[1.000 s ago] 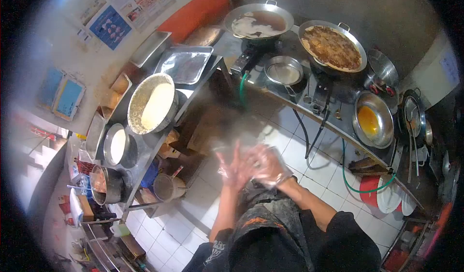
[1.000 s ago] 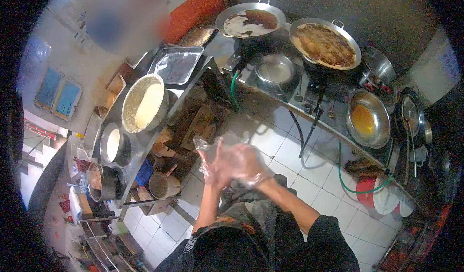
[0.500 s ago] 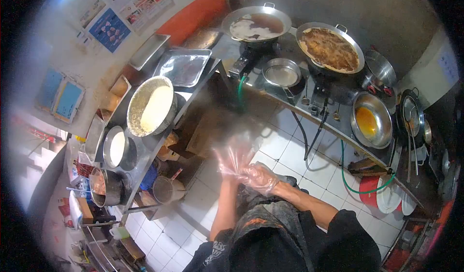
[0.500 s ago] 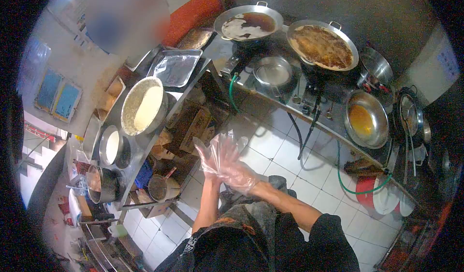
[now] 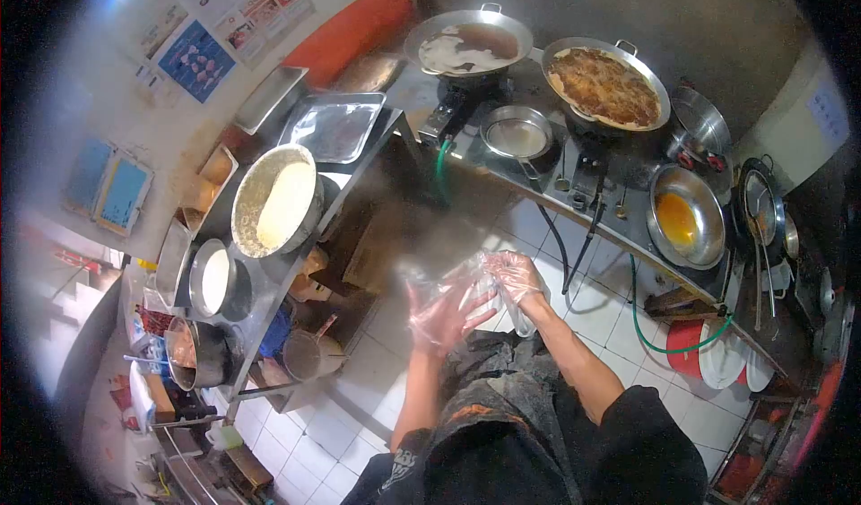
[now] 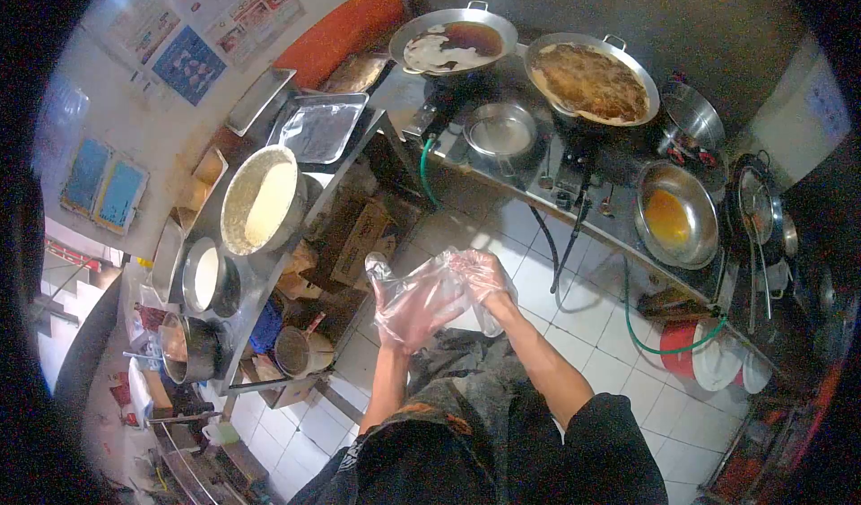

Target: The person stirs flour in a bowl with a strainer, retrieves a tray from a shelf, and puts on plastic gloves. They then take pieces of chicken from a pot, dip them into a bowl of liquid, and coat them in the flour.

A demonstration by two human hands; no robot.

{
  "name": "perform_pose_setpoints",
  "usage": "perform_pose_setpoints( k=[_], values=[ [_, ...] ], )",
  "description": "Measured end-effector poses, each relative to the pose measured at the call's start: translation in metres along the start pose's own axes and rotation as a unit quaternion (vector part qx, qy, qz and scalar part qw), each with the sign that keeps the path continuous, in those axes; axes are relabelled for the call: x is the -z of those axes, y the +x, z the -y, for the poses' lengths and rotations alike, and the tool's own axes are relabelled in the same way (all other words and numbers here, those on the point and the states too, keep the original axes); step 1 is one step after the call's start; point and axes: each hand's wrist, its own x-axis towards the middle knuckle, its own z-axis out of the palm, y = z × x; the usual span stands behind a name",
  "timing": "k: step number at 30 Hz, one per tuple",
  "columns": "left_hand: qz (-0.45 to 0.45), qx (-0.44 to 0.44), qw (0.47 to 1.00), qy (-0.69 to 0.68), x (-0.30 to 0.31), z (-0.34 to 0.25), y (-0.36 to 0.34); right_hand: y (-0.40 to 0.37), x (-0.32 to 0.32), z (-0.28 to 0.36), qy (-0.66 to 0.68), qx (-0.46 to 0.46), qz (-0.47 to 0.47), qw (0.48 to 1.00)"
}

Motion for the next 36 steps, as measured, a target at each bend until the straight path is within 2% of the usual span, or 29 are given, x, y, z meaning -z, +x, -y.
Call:
perform_pose_setpoints(
  k=[2, 4, 7, 9, 11, 12, 13, 14, 15, 18, 20, 21, 23, 26, 30, 33, 35, 36],
  values=[
    [0.001, -0.013, 1.0, 0.001, 0.002, 0.004, -0.003, 0.003, -0.003, -0.019, -0.026, -0.007, -0.026, 0.999],
    [-0.037, -0.052, 0.998, 0.022, 0.003, 0.01, -0.002, 0.006, -0.004, -0.033, -0.043, -0.01, -0.024, 0.999],
    [-0.005, -0.073, 0.997, 0.002, 0.006, 0.013, -0.003, 0.006, -0.006, -0.028, -0.086, -0.011, -0.016, 0.996],
    [-0.031, -0.084, 0.996, -0.03, 0.0, 0.012, -0.003, -0.006, -0.018, -0.006, -0.111, -0.01, -0.008, 0.994],
    [-0.056, -0.099, 0.992, -0.061, 0.001, 0.008, 0.0, -0.028, -0.045, 0.029, -0.074, 0.157, -0.164, 0.971],
    [-0.035, -0.121, 0.989, -0.077, 0.007, 0.005, 0.003, -0.034, -0.039, 0.036, -0.194, 0.224, -0.067, 0.953],
    [-0.014, -0.141, 0.986, -0.093, 0.012, 0.004, 0.004, -0.041, -0.032, 0.042, -0.31, 0.284, 0.031, 0.907],
    [0.024, -0.133, 0.991, -0.022, 0.011, 0.001, 0.004, -0.052, -0.035, 0.048, -0.318, 0.232, 0.138, 0.909],
    [0.025, -0.132, 0.991, -0.023, 0.015, 0.002, 0.006, -0.063, -0.049, 0.091, -0.346, 0.199, 0.207, 0.893],
    [0.033, -0.13, 0.989, -0.055, 0.045, 0.0, 0.016, -0.069, -0.06, 0.034, -0.307, 0.243, 0.154, 0.907],
    [0.045, -0.133, 0.984, -0.107, 0.057, -0.004, 0.017, -0.062, -0.063, 0.015, -0.344, 0.349, 0.179, 0.853],
    [0.043, -0.131, 0.985, -0.108, 0.059, -0.002, 0.016, -0.063, -0.062, 0.014, -0.344, 0.346, 0.179, 0.854],
    [0.02, -0.137, 0.984, -0.109, 0.057, -0.002, 0.019, -0.06, -0.06, 0.017, -0.283, 0.185, 0.246, 0.908],
    [0.019, -0.145, 0.989, -0.035, 0.046, 0.0, 0.012, -0.059, -0.059, 0.017, -0.286, 0.219, 0.245, 0.9],
    [0.056, -0.142, 0.983, -0.103, 0.034, -0.002, 0.015, -0.062, -0.058, 0.022, -0.249, 0.178, 0.249, 0.919],
    [0.015, -0.153, 0.982, -0.106, 0.052, -0.005, 0.022, -0.064, -0.059, 0.022, -0.243, 0.211, 0.228, 0.919],
    [0.024, -0.164, 0.983, -0.082, 0.059, -0.008, 0.025, -0.064, -0.058, 0.023, -0.261, 0.143, 0.244, 0.923],
    [0.024, -0.164, 0.983, -0.082, 0.06, -0.007, 0.025, -0.064, -0.058, 0.022, -0.261, 0.142, 0.244, 0.923]
  ],
)
